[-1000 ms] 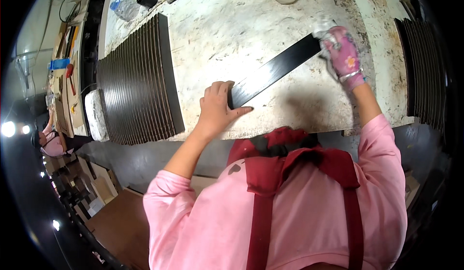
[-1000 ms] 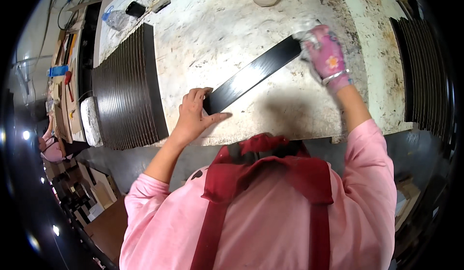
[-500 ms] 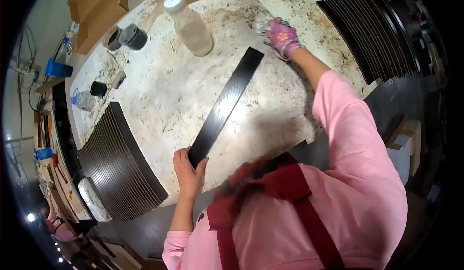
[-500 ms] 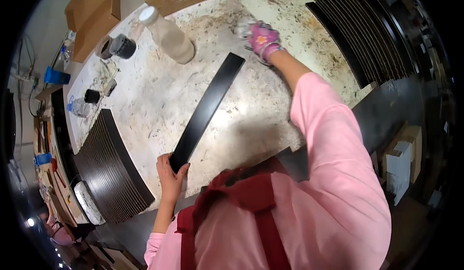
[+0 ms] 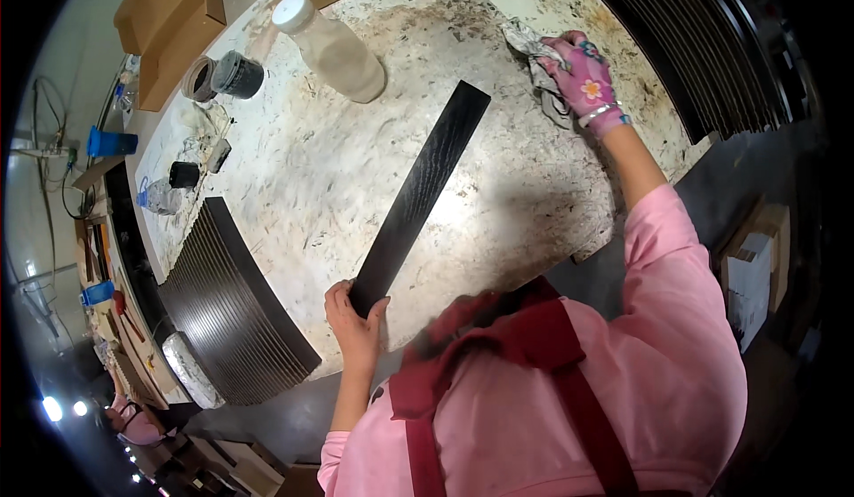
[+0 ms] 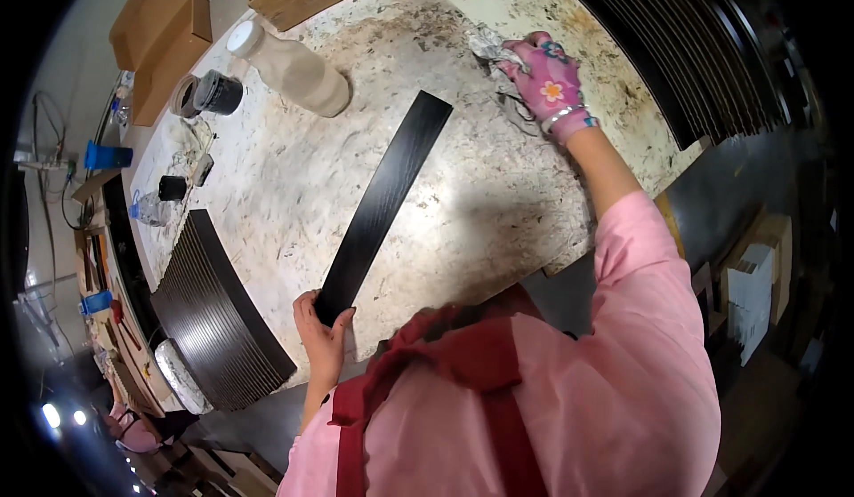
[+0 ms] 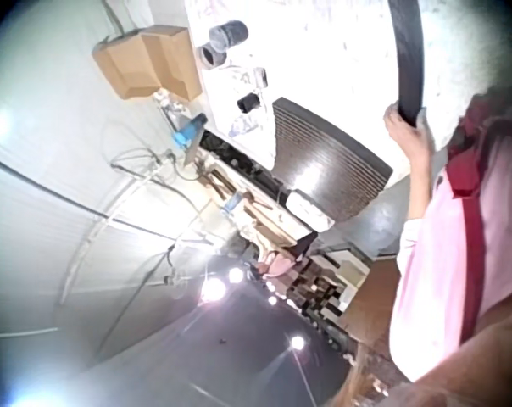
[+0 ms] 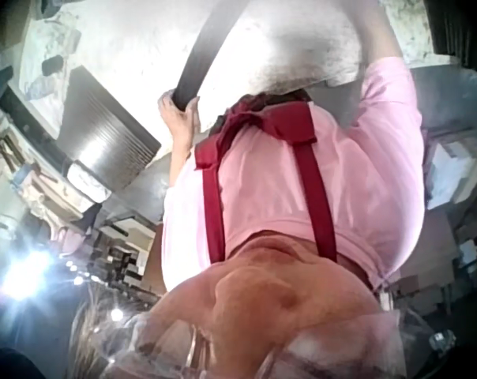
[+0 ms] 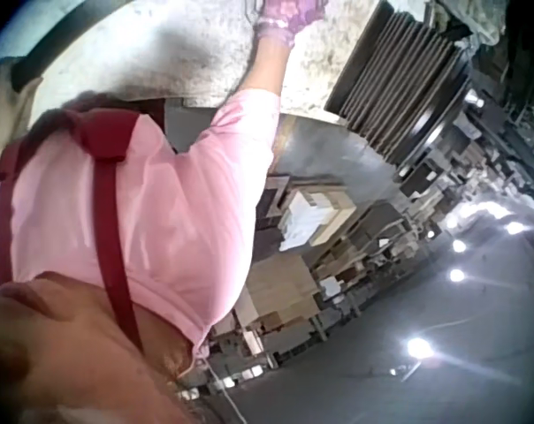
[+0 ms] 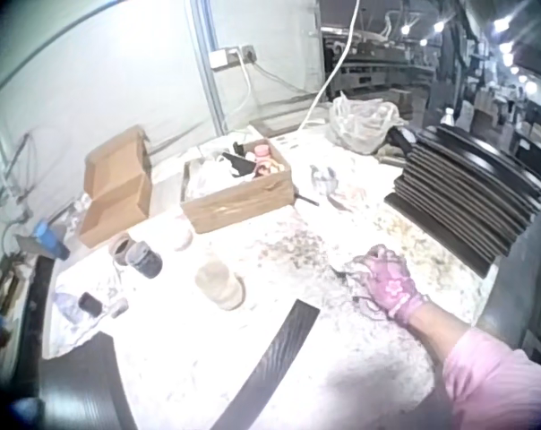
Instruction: The person wipes long wooden slats one by one with a cloth, occasionally pouring liquid from a bottle onto the cloth. After wiping each side of a slat, the person places it onto a stack on the table.
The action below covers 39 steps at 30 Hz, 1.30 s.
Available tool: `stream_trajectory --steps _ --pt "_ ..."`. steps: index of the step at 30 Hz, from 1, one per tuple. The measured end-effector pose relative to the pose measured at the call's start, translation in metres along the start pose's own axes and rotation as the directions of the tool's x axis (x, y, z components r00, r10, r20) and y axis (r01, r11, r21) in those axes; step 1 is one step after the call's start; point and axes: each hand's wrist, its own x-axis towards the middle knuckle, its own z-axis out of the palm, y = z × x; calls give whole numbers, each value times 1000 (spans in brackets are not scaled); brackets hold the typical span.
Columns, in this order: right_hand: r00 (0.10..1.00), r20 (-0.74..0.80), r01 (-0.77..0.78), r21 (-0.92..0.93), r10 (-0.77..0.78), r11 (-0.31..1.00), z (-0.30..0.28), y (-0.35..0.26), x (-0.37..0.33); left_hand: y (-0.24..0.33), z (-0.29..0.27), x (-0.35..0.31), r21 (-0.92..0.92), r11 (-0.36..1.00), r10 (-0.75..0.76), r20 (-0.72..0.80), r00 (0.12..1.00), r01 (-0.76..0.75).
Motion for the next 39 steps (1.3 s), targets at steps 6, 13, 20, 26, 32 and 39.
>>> stream_trajectory --steps 6,13,20,26,32,39 --pt "745 611 -646 761 -268 -60 -55 31 13 20 -31 43 -15 991 137 62 989 -136" --pt "825 558 -438 728 -85 528 -46 -66 -80 130 35 113 -778 601 142 331 933 185" --pt "646 734 -635 668 -207 388 -88 -48 -117 156 58 120 -660 747 277 193 941 -84" --pt "772 418 -288 902 -479 323 -35 -33 -152 172 54 123 -655 602 624 30 781 -456" --pt "644 756 -650 456 -121 -609 -26 -38 -144 79 -11 244 -461 849 101 -336 936 -258" --pt "824 509 -477 861 250 -179 -4 3 -128 87 18 322 -572 769 304 -66 950 -286"
